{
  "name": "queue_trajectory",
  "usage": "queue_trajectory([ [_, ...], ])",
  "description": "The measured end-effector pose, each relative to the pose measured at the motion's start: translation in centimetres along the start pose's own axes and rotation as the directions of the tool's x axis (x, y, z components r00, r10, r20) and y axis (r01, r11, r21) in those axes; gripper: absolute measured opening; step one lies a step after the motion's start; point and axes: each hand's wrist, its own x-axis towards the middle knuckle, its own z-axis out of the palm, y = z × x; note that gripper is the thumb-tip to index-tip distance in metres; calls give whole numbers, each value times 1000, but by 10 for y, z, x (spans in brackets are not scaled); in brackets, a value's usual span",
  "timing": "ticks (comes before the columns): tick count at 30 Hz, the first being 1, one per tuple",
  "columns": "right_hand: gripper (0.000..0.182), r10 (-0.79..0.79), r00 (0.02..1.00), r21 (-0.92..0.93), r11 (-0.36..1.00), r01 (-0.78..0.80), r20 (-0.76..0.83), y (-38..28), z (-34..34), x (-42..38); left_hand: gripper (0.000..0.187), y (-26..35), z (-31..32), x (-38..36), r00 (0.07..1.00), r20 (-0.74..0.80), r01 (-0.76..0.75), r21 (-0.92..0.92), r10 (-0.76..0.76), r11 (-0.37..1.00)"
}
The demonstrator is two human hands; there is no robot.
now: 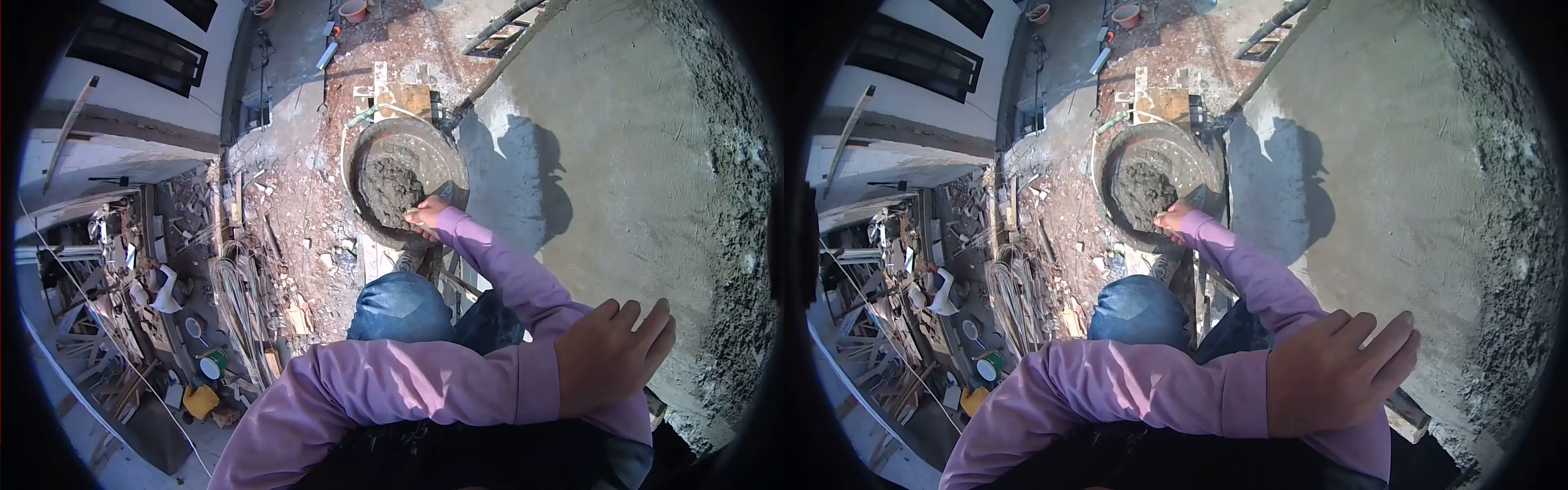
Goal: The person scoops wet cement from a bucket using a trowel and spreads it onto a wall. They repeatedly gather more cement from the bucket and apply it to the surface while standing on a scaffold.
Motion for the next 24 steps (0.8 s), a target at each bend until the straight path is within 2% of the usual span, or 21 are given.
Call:
queue_trajectory([
  [1, 34, 42, 998, 229, 972, -50, 41, -1, 0, -12, 35, 2, 0, -1, 1000, -12, -1, -7, 1, 1000],
  [2, 27, -22, 997, 378, 926, -9, 80, -9, 1, -20, 35, 1, 0, -1, 1000, -1, 7, -9, -7, 1000],
  [3, 30, -64, 974, 562, 824, -72, 219, 1, -1, 0, 36, 0, 2, -2, 1000, 8, 8, -8, -8, 1000],
  [5, 38, -204, 920, 755, 642, -133, 335, 10, -14, 11, 36, -2, 8, -4, 999, 34, 10, 16, -11, 1000],
  [7, 44, -324, 871, 826, 544, -148, 370, 25, -27, 5, 37, -1, 11, -8, 997, 75, 19, 45, -23, 999],
  [8, 45, -338, 867, 812, 571, -122, 367, 35, -34, -1, 37, 0, 10, -9, 995, 102, 9, 63, -15, 998],
  [9, 44, -299, 846, 831, 492, -259, 441, 44, -39, -10, 38, -1, 5, -9, 992, 123, -2, 81, -8, 997],
  [11, 43, -227, 891, 771, 609, -185, 393, 46, -48, -52, 38, -2, -2, -10, 990, 139, 7, 89, -20, 996],
  [13, 41, -46, 958, 531, 839, -116, 281, 24, -61, -100, 38, -2, -5, -11, 990, 141, 8, 59, -17, 998],
  [14, 39, -55, 982, 283, 959, 1, 181, 8, -70, -116, 37, -4, -7, -10, 990, 141, 1, 80, -12, 997],
  [15, 36, -104, 993, 51, 993, 107, -56, -2, -70, -128, 37, -5, -10, -11, 990, 144, -18, 83, 6, 996],
  [16, 43, -573, 801, -564, 724, 397, -172, 12, -80, -113, 37, -4, -9, -10, 989, 148, -33, 76, 21, 997],
  [17, 35, -569, 789, -725, 641, 251, -230, -12, -82, -135, 36, -3, -7, -7, 987, 158, -39, 49, 31, 998],
  [18, 28, -632, 744, -879, 457, 132, -217, -31, -84, -139, 36, -3, -7, -6, 985, 171, -31, 38, 24, 999],
  [19, 28, -646, 743, -935, 347, 79, -177, -45, -80, -133, 35, -1, -8, -6, 983, 186, -8, 45, -1, 999],
  [21, 28, -625, 778, -973, 215, 84, -71, -55, -66, -104, 35, 4, -11, -2, 985, 172, -9, 43, 1, 999],
  [24, 28, -571, 817, -974, 135, 184, 75, -45, -36, -51, 34, 5, -4, -7, 989, 149, -8, 64, -1, 998],
])
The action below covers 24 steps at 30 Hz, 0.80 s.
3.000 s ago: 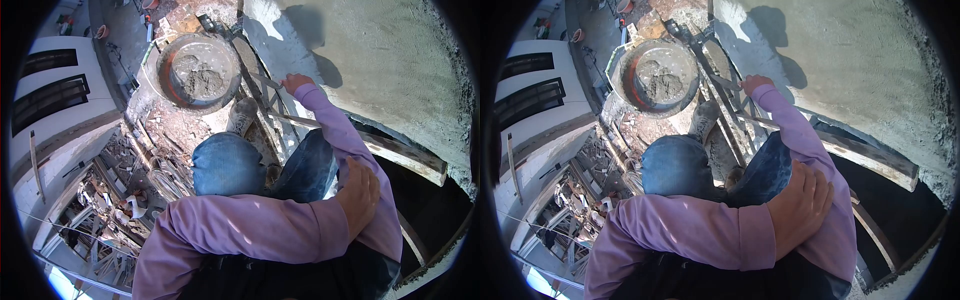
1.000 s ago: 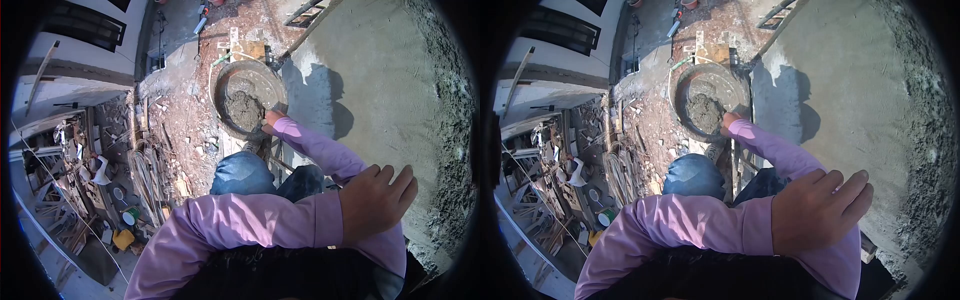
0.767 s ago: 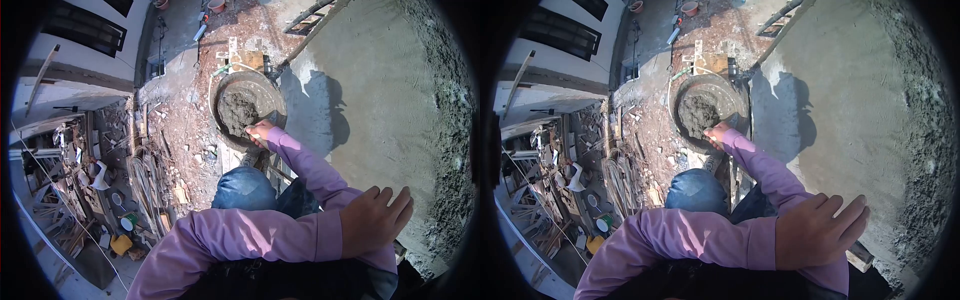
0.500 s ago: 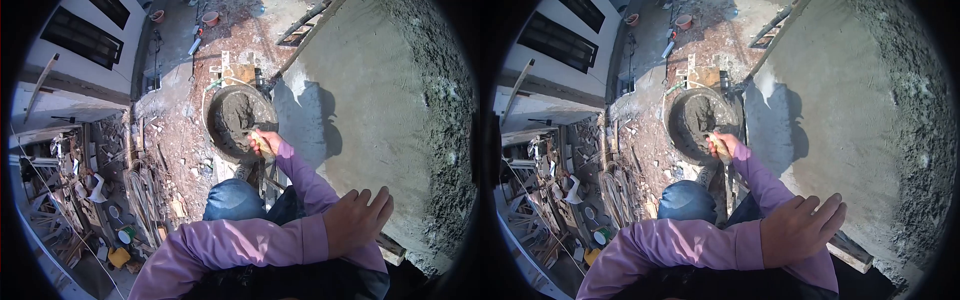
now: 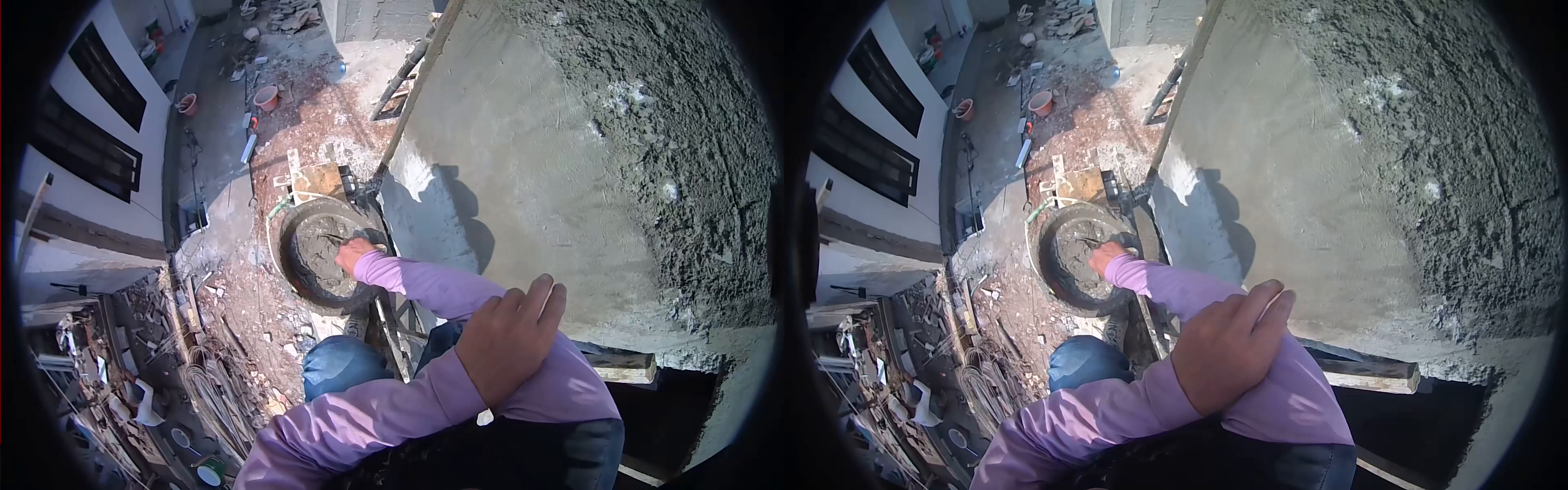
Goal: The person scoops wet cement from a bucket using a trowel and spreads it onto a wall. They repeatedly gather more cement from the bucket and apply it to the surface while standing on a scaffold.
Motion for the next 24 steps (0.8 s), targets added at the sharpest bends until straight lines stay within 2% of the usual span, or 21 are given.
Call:
queue_trajectory([
  [3, 29, -76, 997, 9, 997, 75, 19, 4, 3, -18, 34, 2, -4, -7, 997, -72, 32, -1, -32, 999],
  [5, 34, -36, 999, -18, 999, 36, 2, 9, -26, -51, 34, 5, -7, -8, 993, -121, 3, -10, -4, 1000],
  [7, 38, 73, 997, -43, 996, -73, -10, 6, -64, -65, 33, 5, -6, -8, 989, -147, 19, -7, -20, 1000],
  [9, 21, 126, 983, -188, 971, -149, -133, 9, -81, -55, 33, 6, -7, -10, 990, -142, 12, -24, -15, 1000],
  [12, 20, 165, 986, -165, 973, -161, 14, 30, -45, 9, 32, 4, -8, -2, 989, -144, -34, -48, 27, 998],
  [14, 20, 159, 986, -78, 985, -155, 41, 24, 10, 45, 32, 7, 2, 0, 982, -187, -45, -51, 35, 998],
  [15, 20, 159, 983, -40, 987, -155, 97, 9, 13, 48, 32, 6, 0, 1, 978, -209, -22, -37, 14, 999],
  [16, 19, 156, 985, -21, 988, -154, 78, 3, 15, 44, 32, 5, -2, 1, 973, -228, 13, -25, -18, 1000],
  [17, 19, 145, 987, 1, 989, -145, 71, 0, 19, 42, 33, 3, -6, 1, 967, -248, 60, -16, -62, 998],
  [20, 20, 44, 991, -10, 999, -43, 127, -1, -19, 4, 34, 6, -16, -4, 969, -240, 44, -39, -52, 998],
  [23, 18, -74, 989, -127, 988, 90, 129, -9, -56, -26, 37, 3, -9, -6, 976, -210, 49, -31, -55, 998],
  [24, 19, -94, 993, -145, 984, 103, 71, -6, -64, -33, 38, 3, -8, -5, 977, -205, 45, -35, -52, 998],
])
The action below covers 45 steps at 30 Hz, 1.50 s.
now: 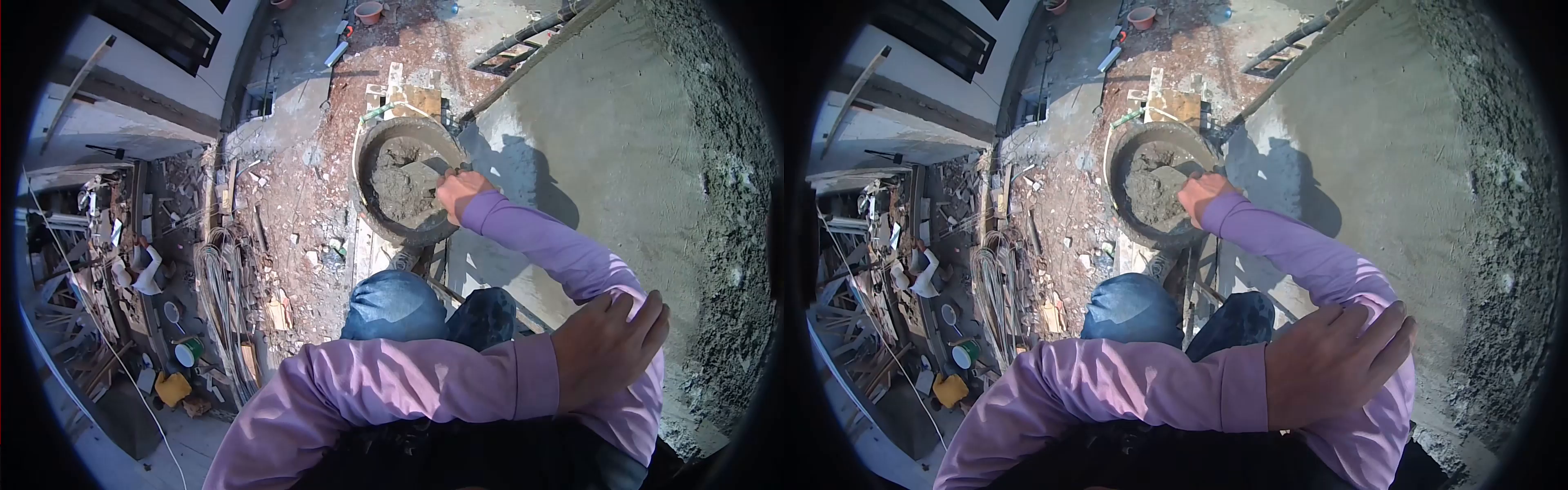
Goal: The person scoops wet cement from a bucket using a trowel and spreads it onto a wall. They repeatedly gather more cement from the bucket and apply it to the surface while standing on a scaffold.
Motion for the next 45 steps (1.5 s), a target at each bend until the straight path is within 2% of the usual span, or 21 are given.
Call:
queue_trajectory([
  [2, 19, -31, 994, -29, 999, 28, -106, 4, -7, -12, 40, 0, 0, -1, 1000, 15, 12, -15, -12, 1000],
  [5, 24, 143, 987, -227, 962, -155, -67, 15, -20, 1, 40, 3, -6, -3, 998, 59, 2, -6, -1, 1000],
  [8, 29, 86, 994, -122, 990, -76, 74, 44, 21, 40, 38, 3, -8, -3, 1000, 9, 12, -22, -12, 1000],
  [11, 28, 152, 972, -2, 988, -154, 179, 20, 53, 53, 37, 1, -7, 0, 998, -50, 50, 48, -48, 998],
  [12, 27, 194, 964, 86, 973, -213, 183, 21, 55, 49, 36, 0, -7, -1, 997, -64, 38, 49, -35, 998],
  [15, 29, 254, 934, 154, 942, -298, 250, 20, 56, 28, 34, 4, -13, -4, 994, -90, 61, 23, -59, 998],
  [17, 31, 201, 928, 232, 931, -281, 315, 8, 66, 21, 33, 4, -20, -3, 997, -70, 46, 4, -45, 999],
  [18, 33, 183, 926, 274, 920, -279, 329, 1, 68, 19, 33, 3, -21, -2, 996, -71, 53, 1, -53, 999],
  [21, 33, 244, 963, 442, 856, -268, 111, -13, 131, 51, 34, -2, -18, 3, 996, -79, 35, 22, -34, 999],
  [24, 33, 238, 935, 497, 797, -343, 265, -15, 135, 52, 37, -4, -12, 1, 997, -72, 28, 36, -25, 999],
  [27, 29, 233, 811, 737, 338, -585, 537, -24, 137, 35, 38, -2, -15, -1, 999, -41, 2, 7, -1, 1000],
  [30, 29, 133, 836, 846, -103, -523, 533, -38, 125, 32, 38, -6, -17, 1, 1000, -4, -24, 6, 24, 1000],
  [31, 29, 100, 845, 837, -241, -491, 525, -43, 120, 33, 38, -5, -15, 1, 1000, -7, -27, 8, 27, 1000],
  [32, 32, 92, 836, 817, -292, -497, 542, -44, 114, 39, 38, -4, -11, 0, 1000, -9, -25, 10, 25, 1000],
  [33, 33, 0, 864, 779, -431, -455, 504, -39, 122, 49, 38, -3, -6, -2, 1000, 0, -14, 16, 14, 1000],
  [36, 40, -210, 911, 515, -769, -378, 355, -17, 134, 64, 37, -2, 4, -5, 1000, 9, 14, 29, -14, 999],
  [39, 41, -281, 904, 376, -839, -394, 321, 14, 134, 49, 37, -4, -5, -8, 1000, 27, 12, 29, -13, 999],
  [40, 45, -273, 898, 383, -832, -400, 345, 19, 126, 33, 37, -5, -8, -7, 999, 36, 17, 35, -18, 999],
  [43, 42, -339, 901, 428, -796, -428, 271, 34, 116, -11, 35, -12, -16, -3, 997, 40, 69, 50, -71, 996],
  [44, 37, -257, 895, 558, -709, -431, 364, 32, 102, -26, 34, -15, -23, 2, 995, 40, 91, 50, -93, 995],
  [45, 35, -140, 891, 691, -585, -426, 431, 26, 91, -38, 32, -23, -31, 7, 986, 107, 133, -1, -132, 991],
])
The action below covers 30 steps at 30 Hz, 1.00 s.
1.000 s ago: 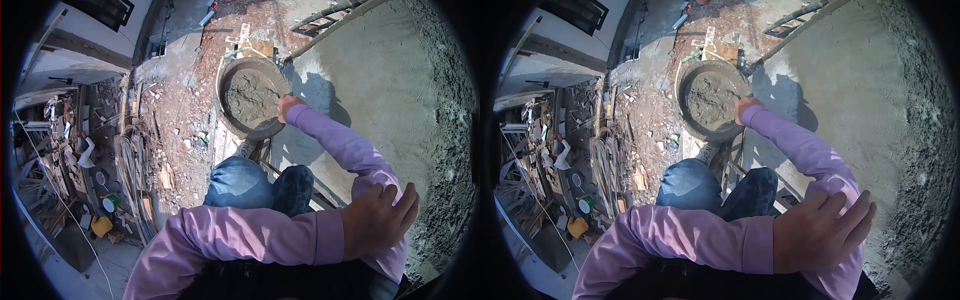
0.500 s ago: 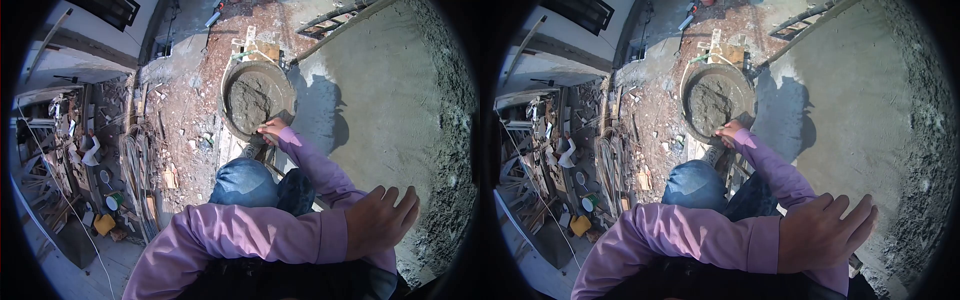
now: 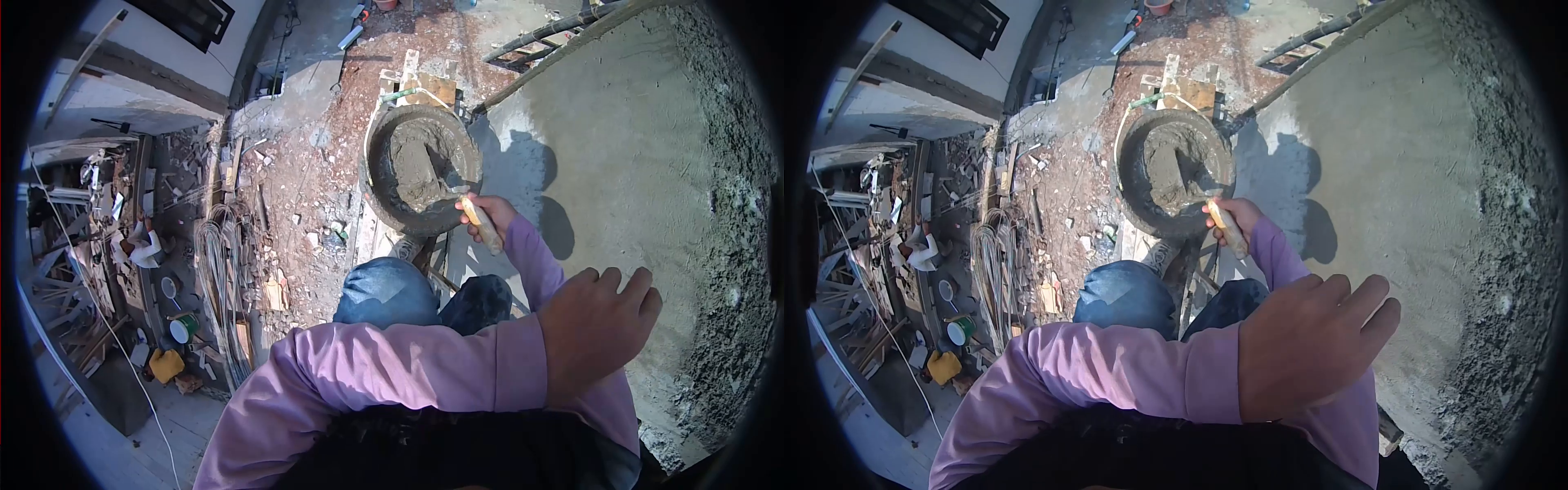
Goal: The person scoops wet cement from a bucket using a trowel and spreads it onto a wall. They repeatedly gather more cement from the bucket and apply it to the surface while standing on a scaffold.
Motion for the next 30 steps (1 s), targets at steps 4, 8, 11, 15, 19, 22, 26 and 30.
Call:
queue_trajectory([
  [4, 24, -252, 903, -490, 870, 54, -349, 19, 29, -47, 23, -69, -51, 36, 969, -208, 125, -62, -135, 990],
  [8, 27, -419, 790, -366, 892, 266, -448, 69, 30, -69, 40, -280, -72, 51, 940, -164, 340, 514, -299, 787],
  [11, 22, -536, 633, -388, 843, 372, -558, 110, 32, -106, 81, -407, -76, 19, 632, 36, 404, 837, -774, 369],
  [15, 27, -665, 360, -547, 745, 382, -654, 167, -7, -140, 57, -475, -101, -7, 664, 317, 425, 584, -677, 691],
  [19, 33, -665, 178, -634, 746, 204, -725, 198, -42, -185, 49, -408, -88, 8, 695, 285, 597, 285, -661, 750],
  [22, 36, -664, 135, -616, 738, 273, -736, 212, -58, -197, 40, -360, -81, 22, 627, 379, 661, 202, -680, 722],
  [26, 35, -637, 136, -593, 761, 263, -759, 213, -52, -182, 42, -326, -61, 2, 316, 217, 929, -267, -924, 255],
  [30, 37, -734, 139, -662, 665, 346, -665, 227, -44, -150, 43, -336, -78, -17, 262, 281, 908, -395, -923, 138],
])
